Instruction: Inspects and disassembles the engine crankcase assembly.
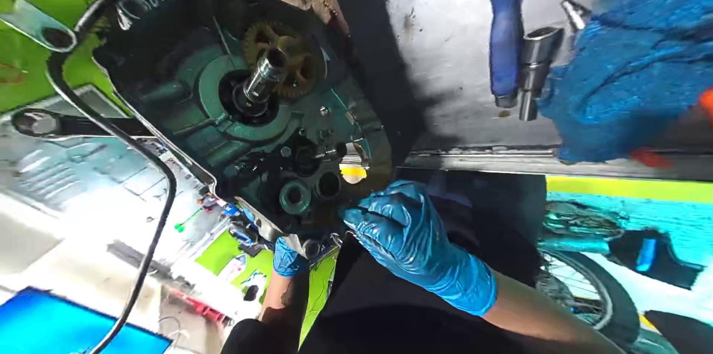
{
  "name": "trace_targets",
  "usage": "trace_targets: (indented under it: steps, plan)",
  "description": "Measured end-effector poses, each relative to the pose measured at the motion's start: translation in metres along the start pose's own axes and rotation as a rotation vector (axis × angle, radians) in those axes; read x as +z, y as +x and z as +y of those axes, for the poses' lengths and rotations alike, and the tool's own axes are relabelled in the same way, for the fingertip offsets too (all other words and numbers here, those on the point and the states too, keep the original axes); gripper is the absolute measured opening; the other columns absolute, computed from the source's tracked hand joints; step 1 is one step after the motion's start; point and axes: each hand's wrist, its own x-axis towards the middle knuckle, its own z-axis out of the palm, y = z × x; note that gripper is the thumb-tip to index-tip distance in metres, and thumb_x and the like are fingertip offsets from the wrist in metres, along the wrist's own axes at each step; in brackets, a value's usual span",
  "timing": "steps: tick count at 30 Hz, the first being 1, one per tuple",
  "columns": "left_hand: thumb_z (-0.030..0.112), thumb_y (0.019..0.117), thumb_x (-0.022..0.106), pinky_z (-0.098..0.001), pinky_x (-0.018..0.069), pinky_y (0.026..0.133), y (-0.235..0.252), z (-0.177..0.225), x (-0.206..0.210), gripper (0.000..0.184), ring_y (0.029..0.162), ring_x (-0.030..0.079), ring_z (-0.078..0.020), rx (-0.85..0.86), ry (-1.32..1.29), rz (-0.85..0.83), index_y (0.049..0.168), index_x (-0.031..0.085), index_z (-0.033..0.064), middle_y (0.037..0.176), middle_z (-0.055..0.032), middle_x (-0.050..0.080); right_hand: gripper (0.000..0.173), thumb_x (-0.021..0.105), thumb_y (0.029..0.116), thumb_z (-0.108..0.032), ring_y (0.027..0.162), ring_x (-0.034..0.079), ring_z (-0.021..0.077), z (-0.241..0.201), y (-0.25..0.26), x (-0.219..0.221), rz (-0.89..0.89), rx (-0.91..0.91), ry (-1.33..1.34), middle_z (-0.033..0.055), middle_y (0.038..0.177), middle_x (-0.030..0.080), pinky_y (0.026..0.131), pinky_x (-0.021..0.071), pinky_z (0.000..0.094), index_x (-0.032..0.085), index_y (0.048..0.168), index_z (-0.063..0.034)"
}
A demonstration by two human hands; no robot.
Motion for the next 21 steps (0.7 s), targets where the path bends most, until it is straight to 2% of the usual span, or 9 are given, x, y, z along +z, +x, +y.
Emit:
trace_targets:
  steps: [1, 3, 6, 7, 9, 11, 13, 16, 21]
  plan:
    - [-0.008, 0.0921, 0.055, -0.0114, 0.0497, 0.091, 0.007, 0.012, 0.015, 0.017, 0.091, 0.066, 0.0064, 0.006, 0.014, 0.014, 0.091, 0.071, -0.0021, 0.087, 0.0056, 0.075, 0.013, 0.062, 0.1002, -0.021, 0.098, 0.060, 0.0211, 0.000, 0.001, 0.000, -0.003, -0.001, 0.001, 0.0059, 0.097, 0.067, 0.095, 0.0399, 0.0333, 0.070, 0.110, -0.0171]
    - [-0.002, 0.0954, 0.057, -0.0112, 0.0492, 0.093, 0.008, 0.016, 0.017, 0.018, 0.093, 0.067, 0.0078, 0.010, -0.035, -0.028, 0.092, 0.074, 0.0032, 0.090, 0.0082, 0.076, 0.012, 0.061, 0.1009, -0.022, 0.097, 0.059, 0.0200, 0.001, 0.002, -0.001, -0.007, 0.002, 0.005, 0.0055, 0.096, 0.066, 0.095, 0.0393, 0.0319, 0.069, 0.109, -0.0172]
    - [0.007, 0.1026, 0.055, -0.0188, 0.0457, 0.104, -0.008, -0.032, -0.043, 0.024, 0.115, 0.062, 0.0026, 0.060, -0.104, -0.231, 0.121, 0.071, 0.0107, 0.116, 0.0088, 0.073, 0.013, 0.061, 0.1007, -0.022, 0.098, 0.058, 0.0196, 0.002, 0.001, -0.002, -0.018, 0.003, 0.008, 0.0055, 0.096, 0.065, 0.096, 0.0384, 0.0314, 0.069, 0.110, -0.0172]
    - [0.007, 0.1017, 0.057, -0.0197, 0.0460, 0.104, -0.010, -0.035, -0.047, 0.025, 0.116, 0.062, 0.0016, 0.047, -0.103, -0.208, 0.122, 0.071, 0.0121, 0.117, 0.0088, 0.073, 0.013, 0.060, 0.1009, -0.022, 0.098, 0.058, 0.0195, 0.002, 0.001, -0.002, -0.020, 0.002, 0.004, 0.0053, 0.096, 0.065, 0.095, 0.0385, 0.0312, 0.068, 0.110, -0.0174]
    - [0.002, 0.0922, 0.068, -0.0177, 0.0522, 0.096, -0.003, -0.010, -0.021, 0.018, 0.100, 0.068, 0.0034, -0.076, -0.060, 0.008, 0.104, 0.077, 0.0127, 0.099, 0.0101, 0.077, 0.012, 0.060, 0.1015, -0.022, 0.098, 0.058, 0.0191, 0.002, 0.002, -0.002, -0.021, 0.002, 0.007, 0.0050, 0.095, 0.064, 0.095, 0.0381, 0.0307, 0.068, 0.109, -0.0177]
    - [-0.005, 0.0899, 0.063, -0.0168, 0.0521, 0.092, 0.001, 0.002, -0.012, 0.016, 0.093, 0.068, 0.0031, -0.105, -0.075, 0.039, 0.099, 0.073, 0.0038, 0.092, 0.0064, 0.076, 0.012, 0.060, 0.1016, -0.022, 0.098, 0.058, 0.0187, 0.003, 0.002, -0.002, -0.020, 0.006, 0.020, 0.0044, 0.096, 0.064, 0.096, 0.0378, 0.0305, 0.068, 0.109, -0.0182]
    - [0.000, 0.0946, 0.061, -0.0141, 0.0522, 0.090, 0.002, 0.000, -0.020, 0.017, 0.092, 0.068, 0.0060, -0.100, -0.075, -0.059, 0.101, 0.075, 0.0084, 0.093, 0.0100, 0.076, 0.012, 0.060, 0.1016, -0.022, 0.098, 0.057, 0.0187, 0.003, 0.002, -0.002, -0.021, 0.012, 0.025, 0.0039, 0.096, 0.064, 0.096, 0.0375, 0.0303, 0.068, 0.109, -0.0187]
    - [0.005, 0.0934, 0.065, -0.0176, 0.0531, 0.092, 0.000, -0.010, -0.042, 0.021, 0.097, 0.068, 0.0053, -0.281, -0.238, -0.094, 0.105, 0.075, 0.0207, 0.099, 0.0146, 0.075, 0.012, 0.059, 0.1022, -0.023, 0.099, 0.056, 0.0181, 0.003, 0.001, -0.001, -0.027, 0.014, 0.023, 0.0036, 0.096, 0.062, 0.096, 0.0368, 0.0299, 0.068, 0.110, -0.0187]
    - [0.006, 0.0926, 0.067, -0.0180, 0.0525, 0.093, 0.001, -0.012, -0.050, 0.022, 0.098, 0.067, 0.0053, -0.341, -0.257, -0.127, 0.104, 0.076, 0.0219, 0.099, 0.0150, 0.075, 0.012, 0.059, 0.1022, -0.022, 0.099, 0.056, 0.0174, 0.003, 0.001, -0.001, -0.027, 0.015, 0.027, 0.0032, 0.096, 0.062, 0.097, 0.0365, 0.0292, 0.068, 0.109, -0.0183]
